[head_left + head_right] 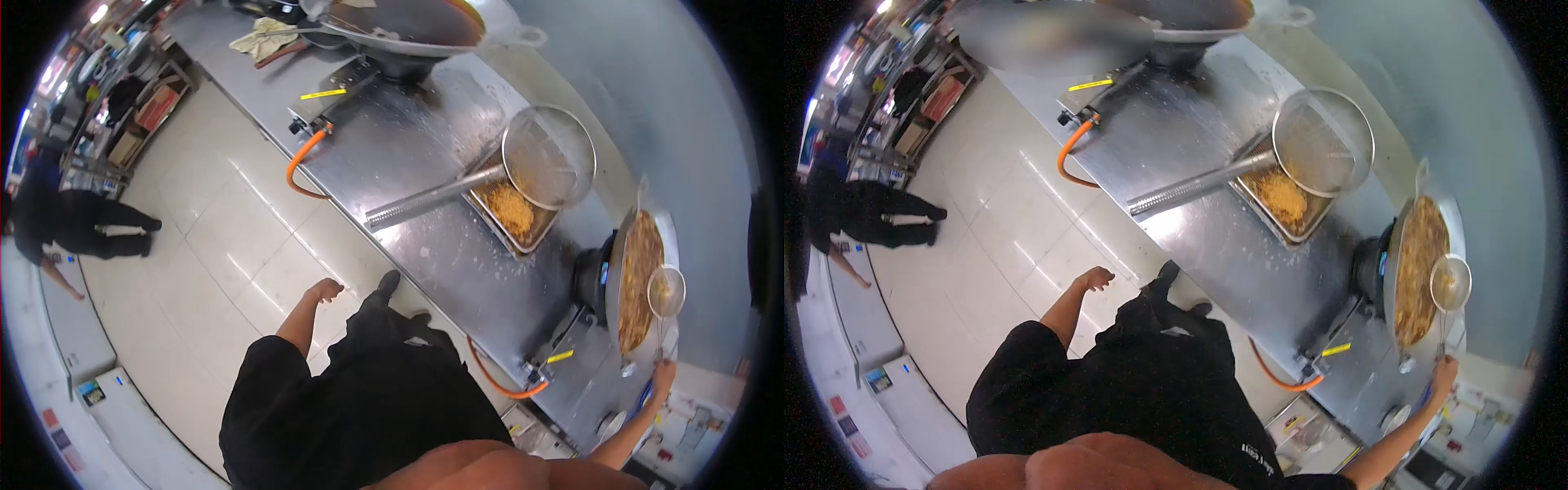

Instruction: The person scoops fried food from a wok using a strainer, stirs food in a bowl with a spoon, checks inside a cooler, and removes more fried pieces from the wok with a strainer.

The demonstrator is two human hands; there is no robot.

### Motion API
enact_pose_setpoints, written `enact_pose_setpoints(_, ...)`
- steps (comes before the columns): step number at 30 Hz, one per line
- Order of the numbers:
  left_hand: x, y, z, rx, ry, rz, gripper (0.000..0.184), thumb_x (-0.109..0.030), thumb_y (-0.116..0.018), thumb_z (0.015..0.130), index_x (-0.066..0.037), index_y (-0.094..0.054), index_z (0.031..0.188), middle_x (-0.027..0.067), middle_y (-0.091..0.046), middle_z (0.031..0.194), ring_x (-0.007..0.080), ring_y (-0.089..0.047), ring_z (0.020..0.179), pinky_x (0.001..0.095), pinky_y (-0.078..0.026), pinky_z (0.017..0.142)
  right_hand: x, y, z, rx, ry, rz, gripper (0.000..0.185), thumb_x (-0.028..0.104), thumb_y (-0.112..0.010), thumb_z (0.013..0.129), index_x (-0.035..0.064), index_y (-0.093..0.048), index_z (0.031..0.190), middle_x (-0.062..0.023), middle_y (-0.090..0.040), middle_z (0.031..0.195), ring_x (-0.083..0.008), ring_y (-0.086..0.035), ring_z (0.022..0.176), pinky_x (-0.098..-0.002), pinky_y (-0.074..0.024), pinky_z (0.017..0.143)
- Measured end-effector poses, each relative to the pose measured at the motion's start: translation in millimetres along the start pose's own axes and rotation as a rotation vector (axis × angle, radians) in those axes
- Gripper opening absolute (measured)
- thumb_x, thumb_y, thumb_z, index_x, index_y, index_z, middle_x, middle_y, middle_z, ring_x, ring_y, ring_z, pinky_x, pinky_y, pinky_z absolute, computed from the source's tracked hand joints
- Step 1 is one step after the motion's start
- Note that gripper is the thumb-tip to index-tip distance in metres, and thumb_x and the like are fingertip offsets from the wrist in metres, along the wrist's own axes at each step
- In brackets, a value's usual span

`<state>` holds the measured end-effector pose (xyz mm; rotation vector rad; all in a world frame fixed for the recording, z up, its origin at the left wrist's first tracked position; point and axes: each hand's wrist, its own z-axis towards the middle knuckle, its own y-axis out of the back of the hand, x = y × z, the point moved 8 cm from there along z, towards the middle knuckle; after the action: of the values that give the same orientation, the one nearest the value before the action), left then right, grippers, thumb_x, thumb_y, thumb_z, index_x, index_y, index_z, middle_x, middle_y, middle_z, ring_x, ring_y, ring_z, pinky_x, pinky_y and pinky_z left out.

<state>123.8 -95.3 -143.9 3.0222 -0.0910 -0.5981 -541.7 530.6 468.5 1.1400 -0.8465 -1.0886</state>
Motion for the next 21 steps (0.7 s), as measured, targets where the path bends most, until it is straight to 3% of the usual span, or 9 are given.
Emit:
enact_pose_setpoints(1, 4, 1, -9, -0.030, 0.029, -0.036, 0.041, -0.034, -0.042, 0.090, -0.009, -0.048, 0.121, 0.0119, -0.059, 0.113, 0.0268, -0.063, 0.090, 0.0451, -0.052, 0.070, 20, 6, -7, 0.181, -0.040, -0.139, 0.031, 0.025, -0.052, 0.079, -0.0045, -0.062, 0.078, -0.0184, -0.061, 0.068, -0.0308, -0.059, 0.066, -0.0402, -0.0436, 0.063)
enact_pose_setpoints(2, -6, 4, -26, -0.057, 0.043, -0.058, 0.043, -0.036, -0.043, 0.089, -0.008, -0.048, 0.121, 0.0114, -0.059, 0.112, 0.0264, -0.063, 0.090, 0.0446, -0.051, 0.069, -1, 0, -3, 0.193, -0.029, -0.180, 0.031, 0.025, -0.051, 0.079, -0.0043, -0.062, 0.079, -0.0236, -0.061, 0.076, -0.0381, -0.058, 0.073, -0.0442, -0.0436, 0.067)
enact_pose_setpoints(4, -16, 3, -31, -0.092, 0.032, -0.135, 0.045, -0.038, -0.045, 0.088, -0.008, -0.047, 0.122, 0.0103, -0.060, 0.111, 0.0253, -0.063, 0.089, 0.0433, -0.051, 0.069, 11, 7, -9, 0.087, 0.036, -0.386, 0.030, 0.021, -0.049, 0.081, -0.0058, -0.061, 0.082, -0.0288, -0.059, 0.083, -0.0430, -0.056, 0.083, -0.0484, -0.0431, 0.073)
enact_pose_setpoints(7, 13, -16, -30, -0.110, 0.006, -0.269, 0.047, -0.040, -0.045, 0.088, -0.010, -0.046, 0.124, 0.0086, -0.060, 0.109, 0.0228, -0.062, 0.088, 0.0407, -0.049, 0.068, 21, 12, -16, 0.161, -0.106, -0.100, 0.036, 0.027, -0.052, 0.077, -0.0073, -0.061, 0.073, -0.0280, -0.057, 0.071, -0.0422, -0.058, 0.070, -0.0481, -0.0424, 0.063)
enact_pose_setpoints(8, 20, -28, -26, -0.100, 0.005, -0.275, 0.046, -0.039, -0.045, 0.089, -0.011, -0.046, 0.125, 0.0080, -0.060, 0.109, 0.0217, -0.062, 0.088, 0.0396, -0.049, 0.068, 15, 11, -16, 0.048, 0.019, -0.174, 0.036, 0.028, -0.053, 0.075, -0.0073, -0.060, 0.070, -0.0277, -0.056, 0.065, -0.0410, -0.058, 0.065, -0.0481, -0.0415, 0.060)
enact_pose_setpoints(9, 40, -43, -16, -0.073, -0.006, -0.313, 0.044, -0.039, -0.044, 0.089, -0.012, -0.046, 0.125, 0.0077, -0.060, 0.109, 0.0209, -0.062, 0.087, 0.0390, -0.048, 0.067, 23, 16, -24, 0.061, -0.029, -0.088, 0.035, 0.027, -0.052, 0.073, -0.0070, -0.060, 0.070, -0.0285, -0.055, 0.066, -0.0394, -0.058, 0.064, -0.0472, -0.0418, 0.060)
enact_pose_setpoints(12, 66, -78, -34, -0.056, -0.092, -0.464, 0.041, -0.040, -0.048, 0.088, -0.011, -0.051, 0.117, 0.0084, -0.063, 0.102, 0.0214, -0.062, 0.082, 0.0404, -0.047, 0.066, 43, 30, -40, 0.002, -0.041, -0.032, 0.028, 0.024, -0.051, 0.072, -0.0012, -0.064, 0.075, -0.0253, -0.059, 0.071, -0.0384, -0.060, 0.072, -0.0453, -0.0454, 0.067)
enact_pose_setpoints(16, 86, -131, -88, -0.095, 0.130, -0.287, 0.041, -0.036, -0.046, 0.087, -0.010, -0.050, 0.119, 0.0107, -0.061, 0.108, 0.0246, -0.061, 0.086, 0.0434, -0.045, 0.073, 50, 37, -57, 0.047, -0.145, -0.036, 0.026, 0.019, -0.048, 0.073, 0.0006, -0.065, 0.083, -0.0246, -0.062, 0.081, -0.0396, -0.060, 0.082, -0.0454, -0.0465, 0.074)
enact_pose_setpoints(21, 127, -159, -130, -0.175, 0.145, -0.366, 0.042, -0.032, -0.044, 0.088, -0.008, -0.048, 0.123, 0.0127, -0.060, 0.109, 0.0256, -0.061, 0.087, 0.0443, -0.044, 0.076, 77, 48, -81, -0.006, -0.232, -0.092, 0.024, 0.016, -0.047, 0.075, 0.0035, -0.064, 0.087, -0.0222, -0.063, 0.088, -0.0356, -0.061, 0.087, -0.0439, -0.0474, 0.077)
